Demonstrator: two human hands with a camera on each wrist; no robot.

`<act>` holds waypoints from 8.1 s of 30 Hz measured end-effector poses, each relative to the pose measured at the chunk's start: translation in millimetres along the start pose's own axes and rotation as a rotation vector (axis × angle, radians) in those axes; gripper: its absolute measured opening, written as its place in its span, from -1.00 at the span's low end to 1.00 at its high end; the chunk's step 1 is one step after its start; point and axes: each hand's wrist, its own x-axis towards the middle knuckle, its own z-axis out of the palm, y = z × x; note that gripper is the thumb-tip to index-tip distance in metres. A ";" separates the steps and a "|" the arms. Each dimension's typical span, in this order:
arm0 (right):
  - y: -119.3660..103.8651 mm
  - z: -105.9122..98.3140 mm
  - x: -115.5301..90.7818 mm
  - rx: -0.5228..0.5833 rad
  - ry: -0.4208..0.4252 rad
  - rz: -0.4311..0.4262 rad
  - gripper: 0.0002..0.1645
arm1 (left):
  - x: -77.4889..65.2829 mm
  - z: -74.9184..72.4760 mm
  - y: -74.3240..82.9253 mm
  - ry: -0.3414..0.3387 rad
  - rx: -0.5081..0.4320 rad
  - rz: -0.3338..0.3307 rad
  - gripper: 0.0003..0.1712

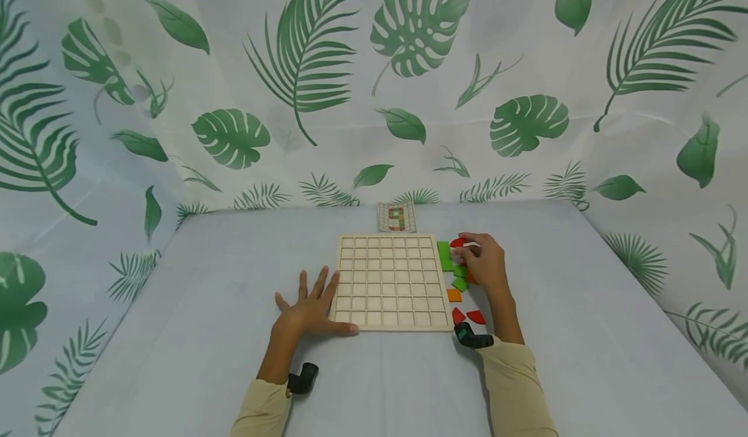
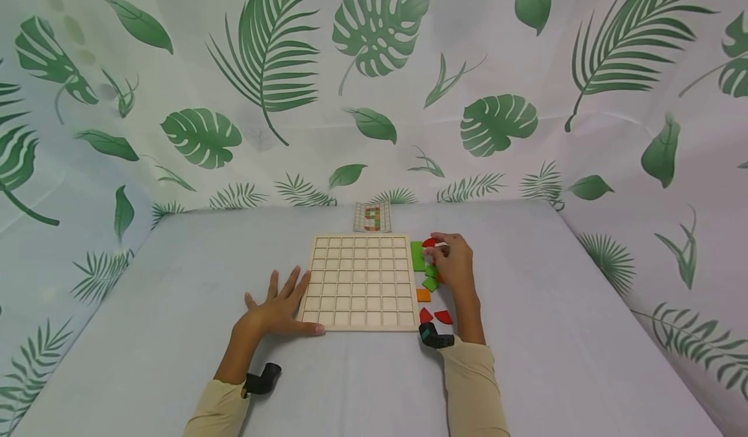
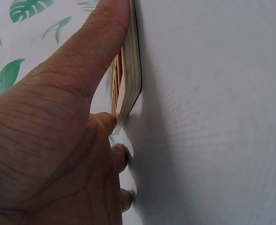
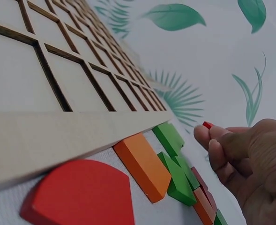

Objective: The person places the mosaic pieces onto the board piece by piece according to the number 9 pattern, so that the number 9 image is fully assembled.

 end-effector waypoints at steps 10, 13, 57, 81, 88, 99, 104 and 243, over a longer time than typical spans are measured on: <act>-4.0 1.7 0.1 -0.032 -0.063 -0.104 -0.62 | 1.6 -0.9 -1.9 0.004 -0.008 0.010 0.39; -5.2 2.8 -0.9 -0.049 -0.096 -0.101 -0.60 | 1.7 -0.2 -1.6 0.003 -0.012 0.010 0.39; -42.8 54.7 -11.4 0.003 -0.280 -0.359 -0.72 | -0.6 1.3 2.7 0.005 0.016 -0.011 0.38; -61.5 105.7 -0.1 0.040 -0.268 -0.377 -0.78 | -2.1 0.4 -1.4 -0.029 0.007 -0.024 0.40; -63.5 116.1 -0.3 -0.170 -0.235 -0.321 -0.80 | -4.3 1.5 -0.9 -0.009 -0.007 -0.001 0.39; -74.5 116.5 -3.6 -0.295 -0.182 -0.292 -0.80 | -2.4 2.2 0.9 -0.010 0.010 -0.002 0.38; -73.7 116.2 -1.6 -0.283 -0.199 -0.251 -0.79 | -1.8 0.7 1.5 -0.012 0.011 0.001 0.38; 2.8 18.5 16.1 -0.139 -0.019 -0.152 -0.74 | -3.5 3.7 1.5 0.004 -0.002 0.002 0.38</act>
